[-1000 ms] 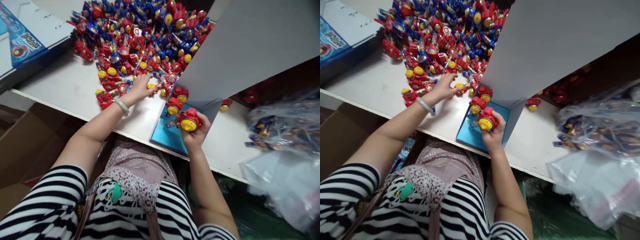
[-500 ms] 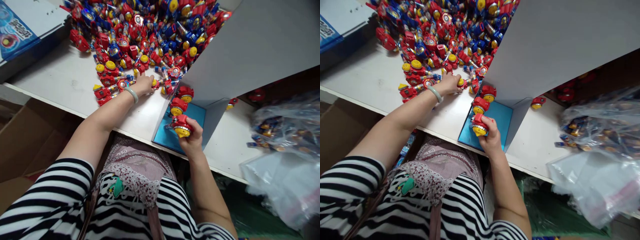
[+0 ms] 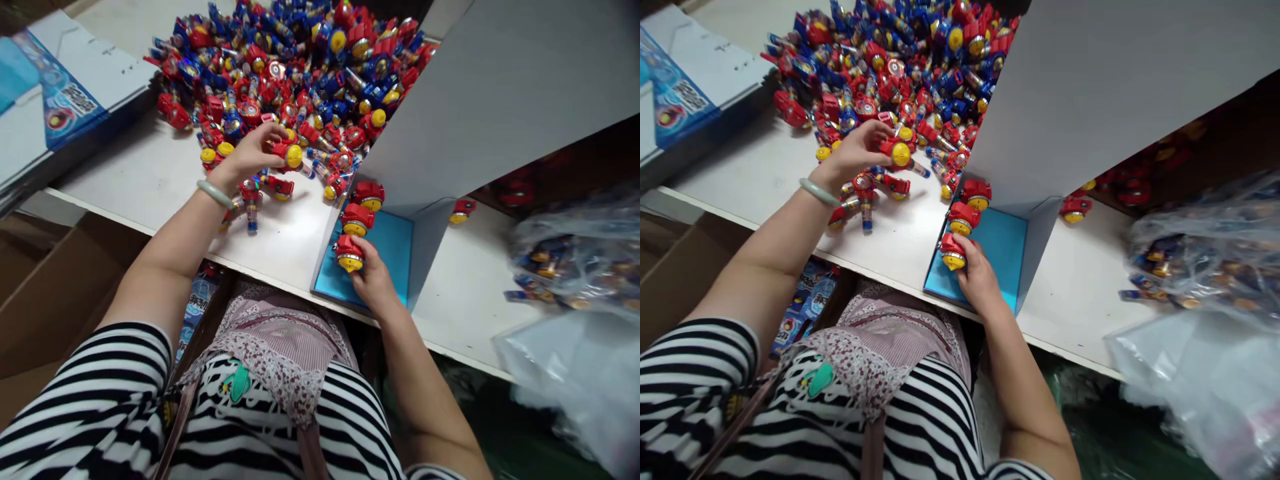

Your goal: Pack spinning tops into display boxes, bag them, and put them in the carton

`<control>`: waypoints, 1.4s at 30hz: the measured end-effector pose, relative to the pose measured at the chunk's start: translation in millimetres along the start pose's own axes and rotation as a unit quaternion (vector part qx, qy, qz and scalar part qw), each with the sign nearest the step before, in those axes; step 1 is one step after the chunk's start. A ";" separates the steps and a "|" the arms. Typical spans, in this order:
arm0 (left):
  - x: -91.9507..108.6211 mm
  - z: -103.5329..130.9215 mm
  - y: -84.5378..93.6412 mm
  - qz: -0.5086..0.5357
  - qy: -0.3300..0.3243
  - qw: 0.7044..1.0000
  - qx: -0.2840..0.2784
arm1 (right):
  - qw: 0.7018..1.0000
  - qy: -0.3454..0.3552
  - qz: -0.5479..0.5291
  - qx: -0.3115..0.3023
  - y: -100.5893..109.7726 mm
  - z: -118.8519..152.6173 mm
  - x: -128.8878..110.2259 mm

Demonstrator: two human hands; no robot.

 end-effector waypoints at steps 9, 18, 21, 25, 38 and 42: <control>191.6 101.7 -65.8 0.013 -0.116 0.967 -0.226 | 0.995 0.019 -0.094 -0.002 36.0 -45.3 -97.0; 110.4 107.8 -135.2 -0.051 -0.156 0.983 -0.081 | 0.982 0.049 -0.046 0.176 26.9 40.1 -48.4; 96.9 114.1 -160.7 -0.065 -0.174 0.977 -0.101 | 0.981 0.064 -0.044 0.176 10.5 51.1 -43.6; 98.7 114.9 -170.5 -0.081 -0.176 0.974 -0.118 | 0.986 0.061 -0.067 0.140 -1.2 47.9 -44.3; 97.3 113.3 -166.4 -0.106 -0.149 0.971 -0.153 | 0.989 0.065 -0.078 0.105 -3.6 43.0 -46.0; 98.6 112.4 -165.6 -0.074 -0.172 0.972 -0.143 | 0.990 0.077 -0.100 0.061 -24.0 43.9 -44.2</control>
Point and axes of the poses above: each hand's wrist, its own z-axis away from the middle knuckle, its own y-axis out of the back of the hand, x = y × z, the point moved 5 cm from there along -z, towards the middle knuckle, and after that the axes turned 3 degrees about y, right-handed, at the moved point
